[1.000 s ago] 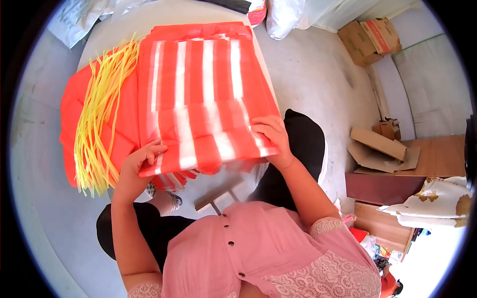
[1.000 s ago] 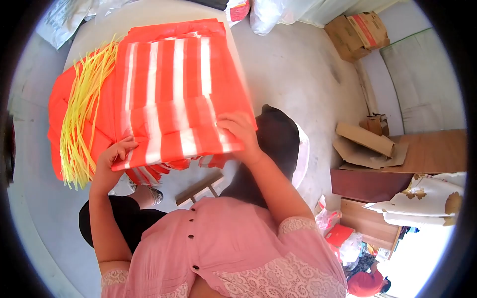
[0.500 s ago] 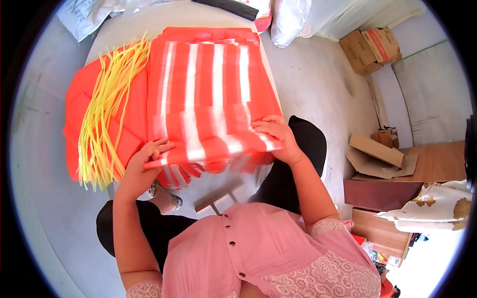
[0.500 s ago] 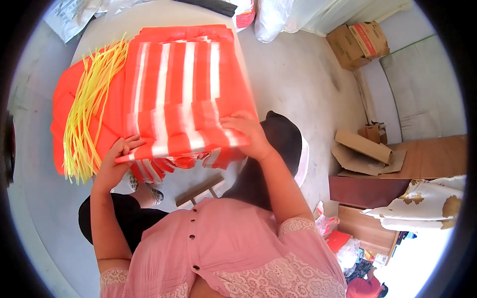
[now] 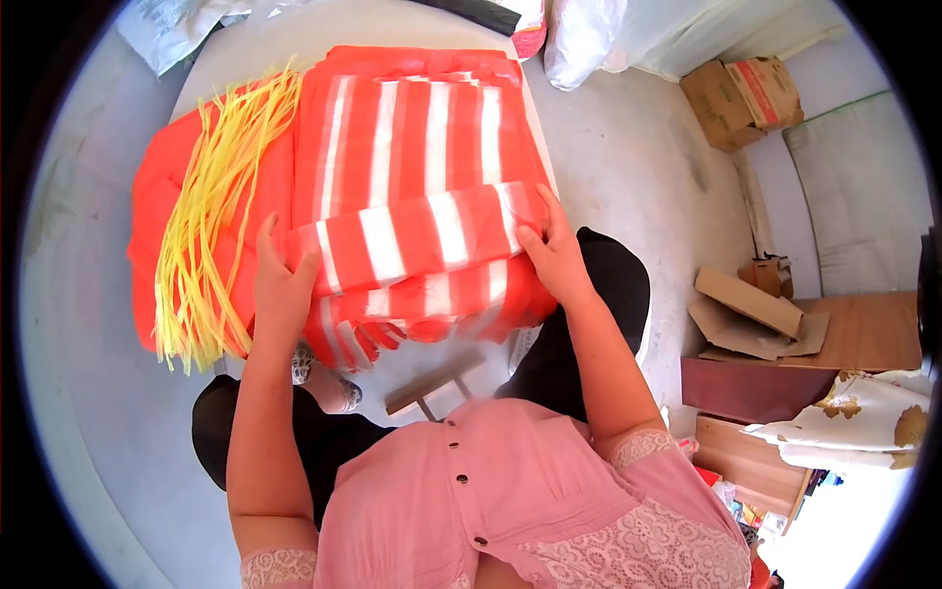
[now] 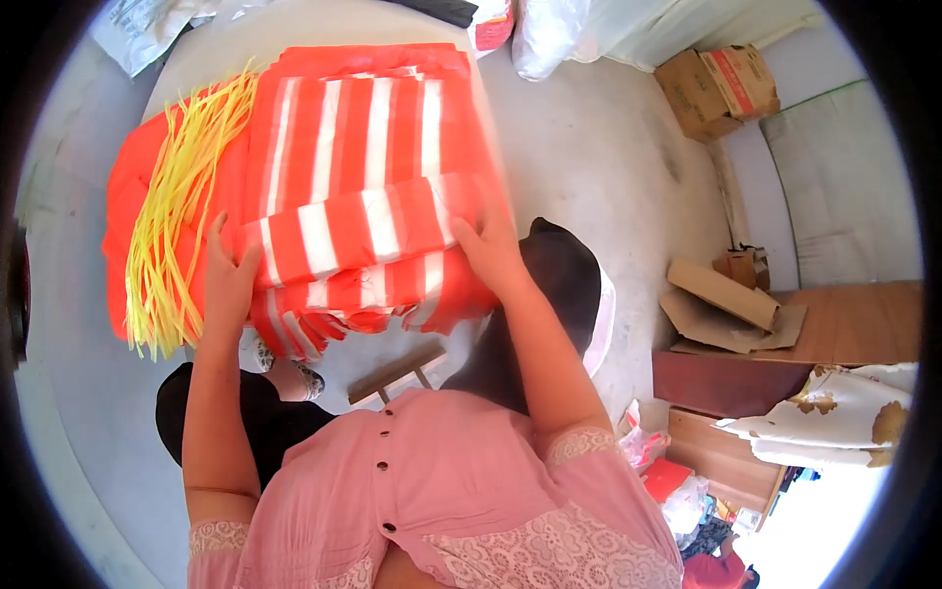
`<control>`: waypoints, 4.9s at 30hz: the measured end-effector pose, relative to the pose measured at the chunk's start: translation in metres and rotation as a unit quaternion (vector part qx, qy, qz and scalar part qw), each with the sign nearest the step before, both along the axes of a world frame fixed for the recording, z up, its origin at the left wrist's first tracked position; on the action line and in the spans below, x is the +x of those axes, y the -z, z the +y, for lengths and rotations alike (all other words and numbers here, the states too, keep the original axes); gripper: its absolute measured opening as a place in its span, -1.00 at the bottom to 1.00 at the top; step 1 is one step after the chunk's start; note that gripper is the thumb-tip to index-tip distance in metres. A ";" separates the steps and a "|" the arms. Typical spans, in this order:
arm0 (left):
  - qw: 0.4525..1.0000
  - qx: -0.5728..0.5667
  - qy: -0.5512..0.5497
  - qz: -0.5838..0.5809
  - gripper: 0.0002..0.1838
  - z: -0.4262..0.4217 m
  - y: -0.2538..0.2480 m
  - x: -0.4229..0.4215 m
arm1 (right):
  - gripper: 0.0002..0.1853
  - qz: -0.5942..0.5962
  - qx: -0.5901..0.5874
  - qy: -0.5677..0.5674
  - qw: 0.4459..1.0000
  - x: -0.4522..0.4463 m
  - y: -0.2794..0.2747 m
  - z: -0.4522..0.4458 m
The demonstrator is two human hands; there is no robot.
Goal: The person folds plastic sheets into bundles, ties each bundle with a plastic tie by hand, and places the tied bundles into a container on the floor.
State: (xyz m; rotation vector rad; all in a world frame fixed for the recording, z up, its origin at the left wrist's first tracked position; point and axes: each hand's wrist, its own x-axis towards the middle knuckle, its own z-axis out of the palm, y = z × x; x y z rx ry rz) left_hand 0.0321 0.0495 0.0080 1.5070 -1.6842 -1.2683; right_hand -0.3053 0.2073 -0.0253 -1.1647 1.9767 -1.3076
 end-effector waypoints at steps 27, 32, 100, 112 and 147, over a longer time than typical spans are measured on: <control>0.993 -0.101 0.020 0.062 -0.46 -0.002 0.042 -0.002 | -0.44 -0.059 -0.034 0.051 0.996 0.012 0.014 0.036; 0.987 -0.150 0.022 0.049 -0.48 -0.007 0.055 0.000 | -0.49 -0.135 -0.055 0.059 0.988 -0.002 0.024 0.038; 0.917 -0.254 0.304 -0.044 0.04 0.009 -0.016 -0.018 | -0.60 0.338 -0.139 -0.288 0.885 0.107 -0.023 -0.046; 0.917 -0.225 0.330 -0.018 -0.05 0.002 -0.012 -0.015 | -0.67 0.357 -0.158 -0.364 0.846 0.122 -0.006 -0.038; 0.864 -0.329 0.352 -0.145 -0.27 0.004 0.021 -0.010 | -0.72 0.412 -0.020 -0.340 0.845 0.036 -0.028 -0.136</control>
